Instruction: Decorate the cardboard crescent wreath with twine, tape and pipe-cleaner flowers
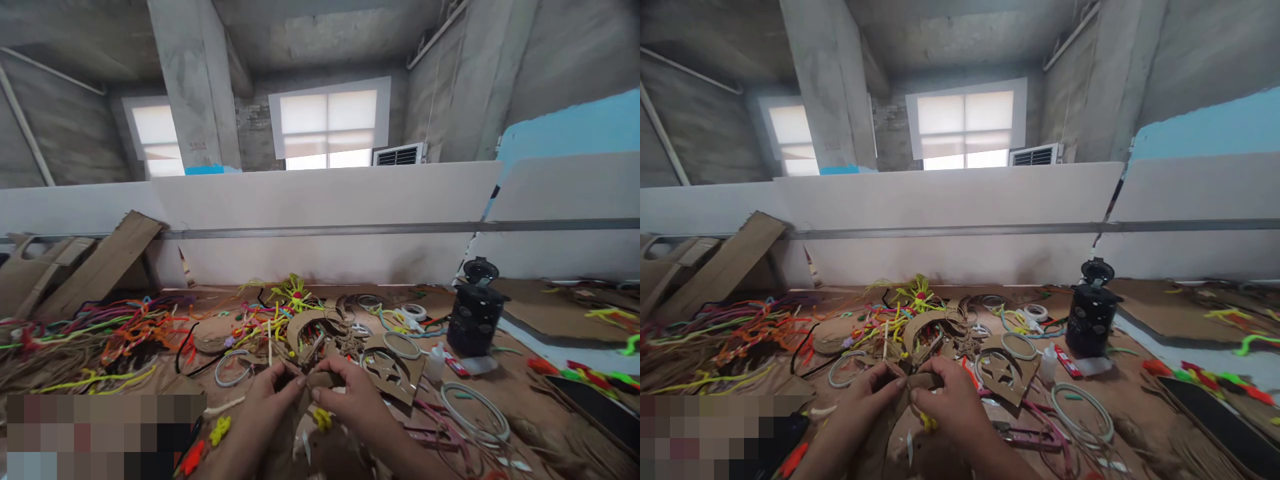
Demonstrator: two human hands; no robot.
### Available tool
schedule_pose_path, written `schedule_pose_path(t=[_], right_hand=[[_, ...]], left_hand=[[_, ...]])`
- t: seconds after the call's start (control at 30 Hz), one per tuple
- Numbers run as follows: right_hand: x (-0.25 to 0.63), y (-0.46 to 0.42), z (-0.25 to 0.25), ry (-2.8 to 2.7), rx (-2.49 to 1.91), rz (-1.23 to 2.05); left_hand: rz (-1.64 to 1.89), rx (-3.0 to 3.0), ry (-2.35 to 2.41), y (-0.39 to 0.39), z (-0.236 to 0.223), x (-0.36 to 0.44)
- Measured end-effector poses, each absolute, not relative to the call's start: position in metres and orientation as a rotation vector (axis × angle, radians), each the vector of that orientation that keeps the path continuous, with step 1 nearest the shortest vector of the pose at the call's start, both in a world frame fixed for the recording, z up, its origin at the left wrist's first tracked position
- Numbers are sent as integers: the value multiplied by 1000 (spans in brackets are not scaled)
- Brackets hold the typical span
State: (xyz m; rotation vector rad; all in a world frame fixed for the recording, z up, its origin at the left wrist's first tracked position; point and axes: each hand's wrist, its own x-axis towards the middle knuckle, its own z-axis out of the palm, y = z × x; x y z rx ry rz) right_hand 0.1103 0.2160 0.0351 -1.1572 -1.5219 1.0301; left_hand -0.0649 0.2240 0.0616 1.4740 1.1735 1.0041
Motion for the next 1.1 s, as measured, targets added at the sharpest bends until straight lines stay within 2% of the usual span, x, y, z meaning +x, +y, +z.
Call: schedule_pose_path(t=[0.3,0.6,0.77,0.97,1.1], right_hand=[[110,209,43,-1695,-1253,711],[109,216,36,-1434,-1130,1181],[108,213,44,-1385,-1220,1190],[159,200,82,-1703,-1165,803],[225,190,89,-1734,-1386,506]], left_hand=[[1014,1446,1179,220,64,-63],[962,1529,1159,230,52,-70],[944,1588,1159,238,43,-71],[1047,1414,1291,233,50,-74],[1186,1373,1322,229,52,-79]])
